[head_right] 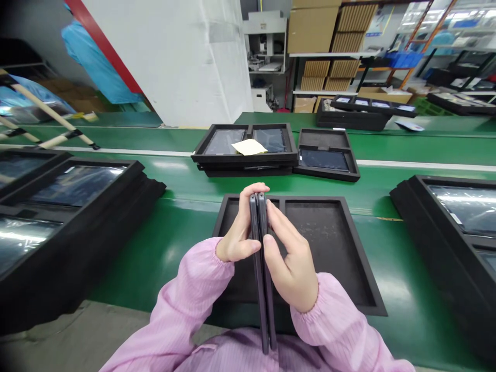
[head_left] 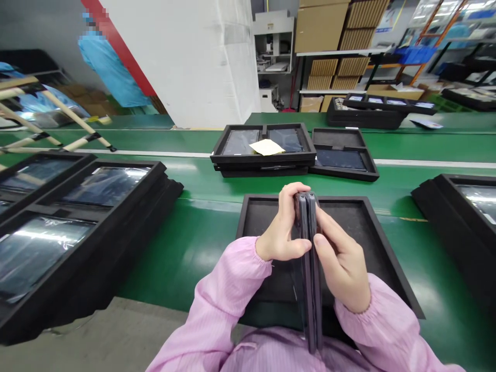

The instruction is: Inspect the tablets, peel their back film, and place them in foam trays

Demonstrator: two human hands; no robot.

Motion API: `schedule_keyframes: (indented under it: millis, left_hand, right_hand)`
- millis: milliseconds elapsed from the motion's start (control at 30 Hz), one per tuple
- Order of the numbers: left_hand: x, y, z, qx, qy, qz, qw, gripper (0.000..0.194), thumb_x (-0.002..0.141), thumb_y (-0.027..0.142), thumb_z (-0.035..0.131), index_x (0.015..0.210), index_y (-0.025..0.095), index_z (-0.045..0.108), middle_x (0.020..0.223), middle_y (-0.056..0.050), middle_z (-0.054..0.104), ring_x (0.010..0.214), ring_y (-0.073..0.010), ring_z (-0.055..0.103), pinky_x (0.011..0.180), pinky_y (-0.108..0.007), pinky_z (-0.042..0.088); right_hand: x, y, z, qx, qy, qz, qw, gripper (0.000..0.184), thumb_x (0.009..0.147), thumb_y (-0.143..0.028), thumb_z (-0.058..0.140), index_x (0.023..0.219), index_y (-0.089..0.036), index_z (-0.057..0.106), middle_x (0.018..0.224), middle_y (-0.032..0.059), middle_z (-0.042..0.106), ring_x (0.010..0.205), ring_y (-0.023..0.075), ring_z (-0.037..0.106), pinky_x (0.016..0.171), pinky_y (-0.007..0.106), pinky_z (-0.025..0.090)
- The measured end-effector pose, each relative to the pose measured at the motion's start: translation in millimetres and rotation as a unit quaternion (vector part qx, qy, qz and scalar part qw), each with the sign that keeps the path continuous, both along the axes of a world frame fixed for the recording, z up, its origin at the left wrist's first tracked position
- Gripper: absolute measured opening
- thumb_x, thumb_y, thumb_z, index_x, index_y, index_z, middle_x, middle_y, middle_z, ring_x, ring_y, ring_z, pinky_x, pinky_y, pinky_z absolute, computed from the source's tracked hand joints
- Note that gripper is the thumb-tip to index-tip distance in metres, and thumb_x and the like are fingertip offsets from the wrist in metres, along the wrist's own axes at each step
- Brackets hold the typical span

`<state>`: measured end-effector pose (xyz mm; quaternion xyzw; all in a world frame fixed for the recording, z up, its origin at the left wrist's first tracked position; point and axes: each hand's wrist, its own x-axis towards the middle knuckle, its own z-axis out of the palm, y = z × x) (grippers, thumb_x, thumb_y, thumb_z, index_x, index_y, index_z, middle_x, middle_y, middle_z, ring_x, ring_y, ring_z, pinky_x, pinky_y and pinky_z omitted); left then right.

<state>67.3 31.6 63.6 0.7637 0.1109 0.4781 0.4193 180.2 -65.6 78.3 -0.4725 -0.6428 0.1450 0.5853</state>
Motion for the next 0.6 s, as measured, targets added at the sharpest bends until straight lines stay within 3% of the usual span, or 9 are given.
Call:
schedule_keyframes:
  millis: [333, 600]
  left_hand:
    - [-0.7, -9.5, 9.1, 0.048, 0.01, -0.012, 0.999, 0.07, 0.078, 0.074, 0.045, 0.125, 0.024, 0.03, 0.121, -0.01, 0.035, 0.119, -0.0333, 0.038, 0.112, -0.058, 0.022]
    - [1.6, -11.5, 8.2, 0.024, -0.002, 0.009, 1.0, 0.061, 0.082, 0.071, 0.04, 0.121, 0.024, 0.033, 0.12, -0.01, 0.039, 0.118, -0.032, 0.039, 0.11, -0.054, 0.026]
  right_hand:
    - [-4.8, -6.2, 6.9, 0.013, 0.072, -0.05, 0.996, 0.041, 0.088, -0.012, 0.059, 0.124, -0.03, 0.068, 0.123, -0.0005, 0.069, 0.112, 0.0266, 0.068, 0.096, 0.039, 0.058]
    - [-0.3, -8.6, -1.7, 0.003, 0.098, 0.019, 0.995, 0.051, 0.084, -0.012, 0.061, 0.132, -0.026, 0.062, 0.133, 0.0039, 0.064, 0.121, 0.0297, 0.061, 0.102, 0.045, 0.053]
